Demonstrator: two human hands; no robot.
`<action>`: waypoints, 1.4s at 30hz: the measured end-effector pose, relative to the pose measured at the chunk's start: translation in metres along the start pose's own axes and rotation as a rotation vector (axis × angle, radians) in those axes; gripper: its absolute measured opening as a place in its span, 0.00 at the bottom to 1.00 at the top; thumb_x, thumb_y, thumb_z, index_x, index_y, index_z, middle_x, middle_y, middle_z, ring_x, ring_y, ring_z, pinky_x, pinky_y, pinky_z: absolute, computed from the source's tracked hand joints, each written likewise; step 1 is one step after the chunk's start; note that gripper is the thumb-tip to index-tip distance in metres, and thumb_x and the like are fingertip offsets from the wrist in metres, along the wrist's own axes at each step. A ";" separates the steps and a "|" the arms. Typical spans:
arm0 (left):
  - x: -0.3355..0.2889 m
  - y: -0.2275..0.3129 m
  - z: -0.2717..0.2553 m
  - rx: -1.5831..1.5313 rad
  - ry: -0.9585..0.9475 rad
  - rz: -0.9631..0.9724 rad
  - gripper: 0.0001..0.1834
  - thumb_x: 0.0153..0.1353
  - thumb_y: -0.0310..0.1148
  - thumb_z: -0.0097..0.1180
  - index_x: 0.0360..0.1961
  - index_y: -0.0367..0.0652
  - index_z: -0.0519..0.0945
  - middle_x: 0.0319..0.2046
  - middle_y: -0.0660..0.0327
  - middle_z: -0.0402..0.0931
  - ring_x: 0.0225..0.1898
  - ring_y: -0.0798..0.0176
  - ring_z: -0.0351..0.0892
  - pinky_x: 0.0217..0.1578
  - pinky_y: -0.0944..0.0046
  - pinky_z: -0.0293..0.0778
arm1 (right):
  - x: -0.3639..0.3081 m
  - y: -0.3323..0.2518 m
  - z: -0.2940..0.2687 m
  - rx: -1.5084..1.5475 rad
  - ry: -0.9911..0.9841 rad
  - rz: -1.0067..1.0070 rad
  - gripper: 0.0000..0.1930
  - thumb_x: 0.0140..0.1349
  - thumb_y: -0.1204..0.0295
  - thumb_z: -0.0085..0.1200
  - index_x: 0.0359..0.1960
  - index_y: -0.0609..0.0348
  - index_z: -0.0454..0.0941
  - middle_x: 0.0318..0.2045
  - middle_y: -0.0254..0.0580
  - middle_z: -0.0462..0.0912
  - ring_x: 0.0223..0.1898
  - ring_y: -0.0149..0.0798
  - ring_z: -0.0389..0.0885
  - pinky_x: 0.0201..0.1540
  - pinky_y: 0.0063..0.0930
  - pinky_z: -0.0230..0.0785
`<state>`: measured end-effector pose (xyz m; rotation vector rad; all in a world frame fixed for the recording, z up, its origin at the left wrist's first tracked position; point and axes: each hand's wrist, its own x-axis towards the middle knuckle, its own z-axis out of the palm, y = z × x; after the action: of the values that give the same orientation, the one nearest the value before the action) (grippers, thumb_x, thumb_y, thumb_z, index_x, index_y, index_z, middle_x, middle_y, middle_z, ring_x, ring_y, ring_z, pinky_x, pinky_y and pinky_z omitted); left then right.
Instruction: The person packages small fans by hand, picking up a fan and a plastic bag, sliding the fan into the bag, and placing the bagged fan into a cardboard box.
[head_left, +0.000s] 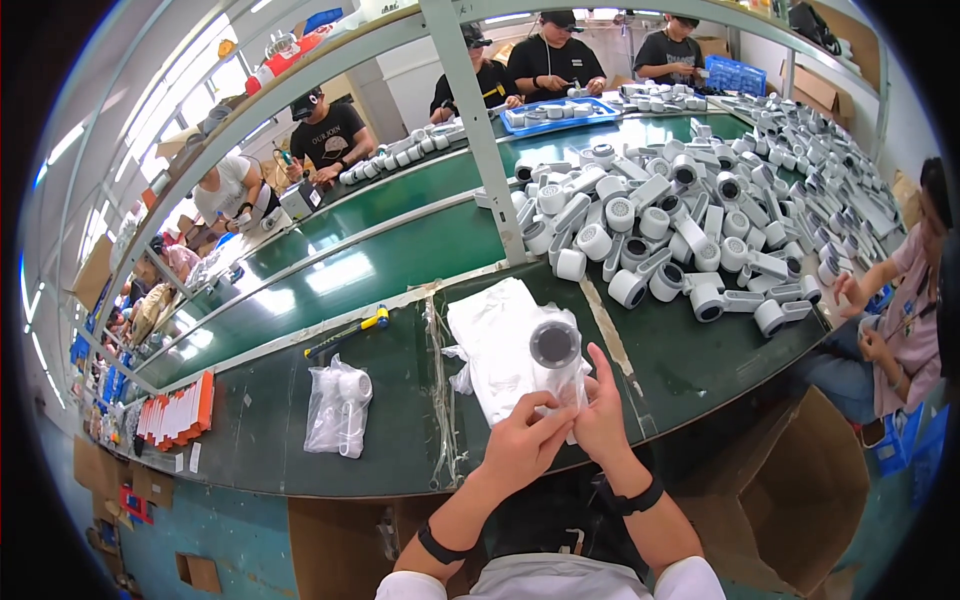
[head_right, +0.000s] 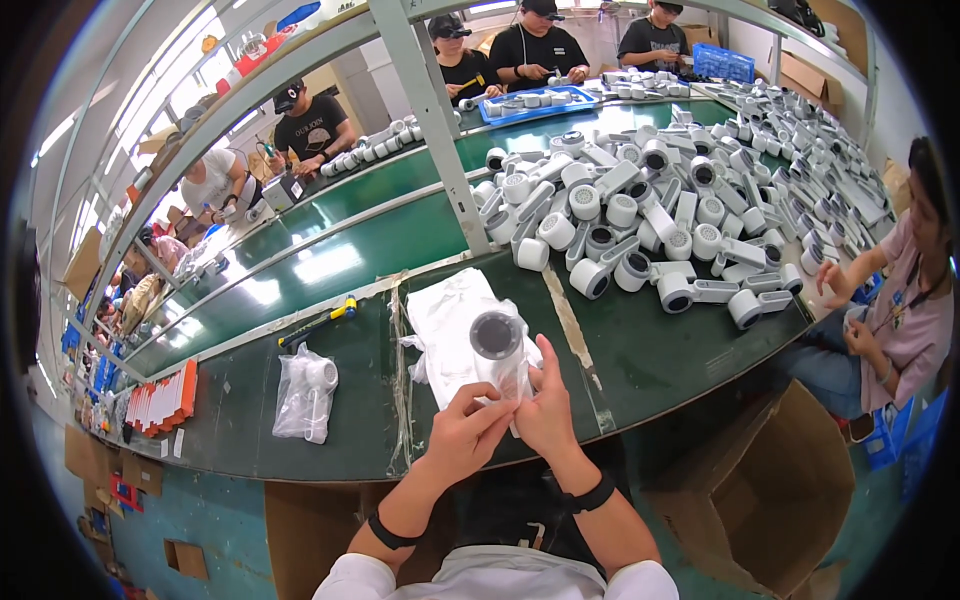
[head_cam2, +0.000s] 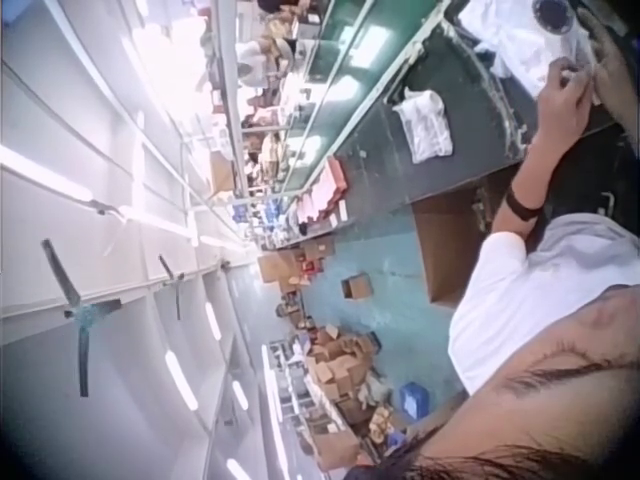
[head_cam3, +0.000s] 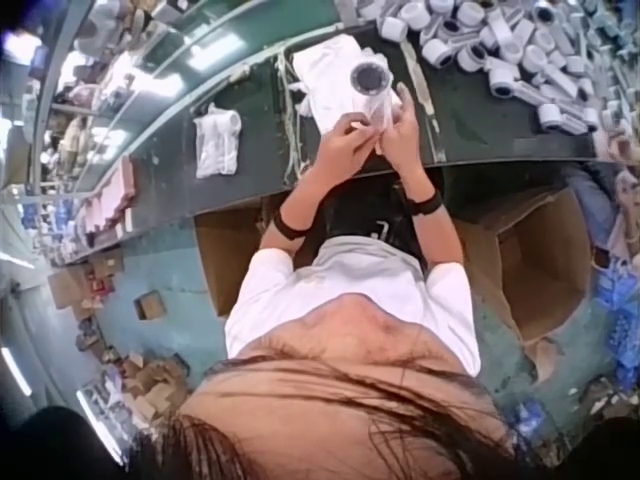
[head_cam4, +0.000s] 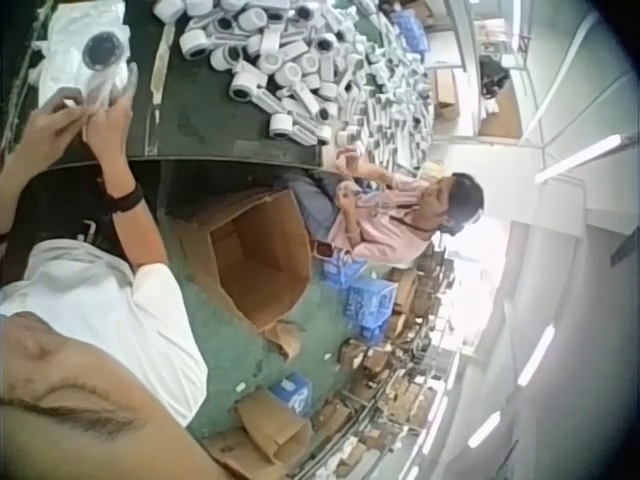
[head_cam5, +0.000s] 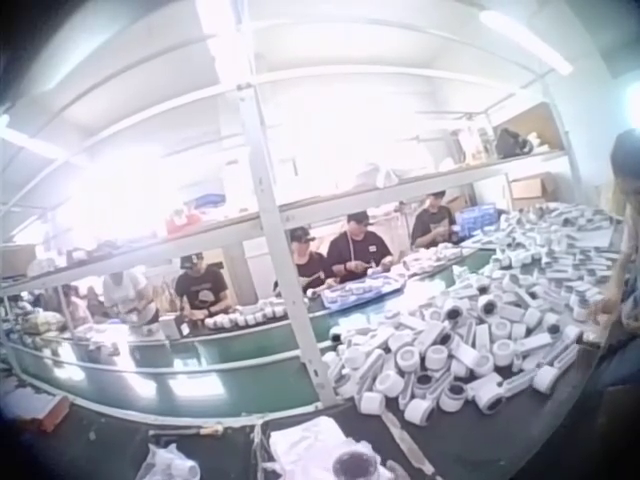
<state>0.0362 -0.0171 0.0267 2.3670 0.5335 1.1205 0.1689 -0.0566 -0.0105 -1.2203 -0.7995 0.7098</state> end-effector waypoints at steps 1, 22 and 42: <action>-0.004 -0.001 0.000 0.002 0.000 0.002 0.10 0.55 0.24 0.66 0.40 0.45 0.85 0.39 0.58 0.78 0.23 0.62 0.79 0.24 0.66 0.75 | 0.002 -0.003 0.004 0.138 0.010 0.007 0.33 0.61 0.78 0.56 0.68 0.68 0.59 0.44 0.50 0.84 0.43 0.36 0.83 0.45 0.28 0.75; -0.015 -0.014 -0.016 -1.296 0.175 -0.899 0.25 0.73 0.34 0.50 0.68 0.53 0.59 0.59 0.61 0.71 0.54 0.60 0.77 0.45 0.56 0.80 | -0.001 -0.021 0.031 -0.492 0.167 -0.493 0.08 0.62 0.75 0.56 0.41 0.64 0.80 0.36 0.47 0.83 0.38 0.50 0.78 0.42 0.37 0.70; -0.134 -0.121 -0.143 0.611 0.516 -0.751 0.21 0.59 0.36 0.65 0.47 0.30 0.76 0.39 0.45 0.79 0.39 0.42 0.78 0.42 0.52 0.74 | -0.042 0.028 0.004 -0.434 -0.325 -0.209 0.07 0.61 0.74 0.62 0.38 0.64 0.84 0.23 0.41 0.82 0.23 0.27 0.75 0.28 0.22 0.69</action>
<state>-0.1734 0.0458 -0.0427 1.9328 1.9794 1.2817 0.1414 -0.0829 -0.0436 -1.3971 -1.3837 0.5849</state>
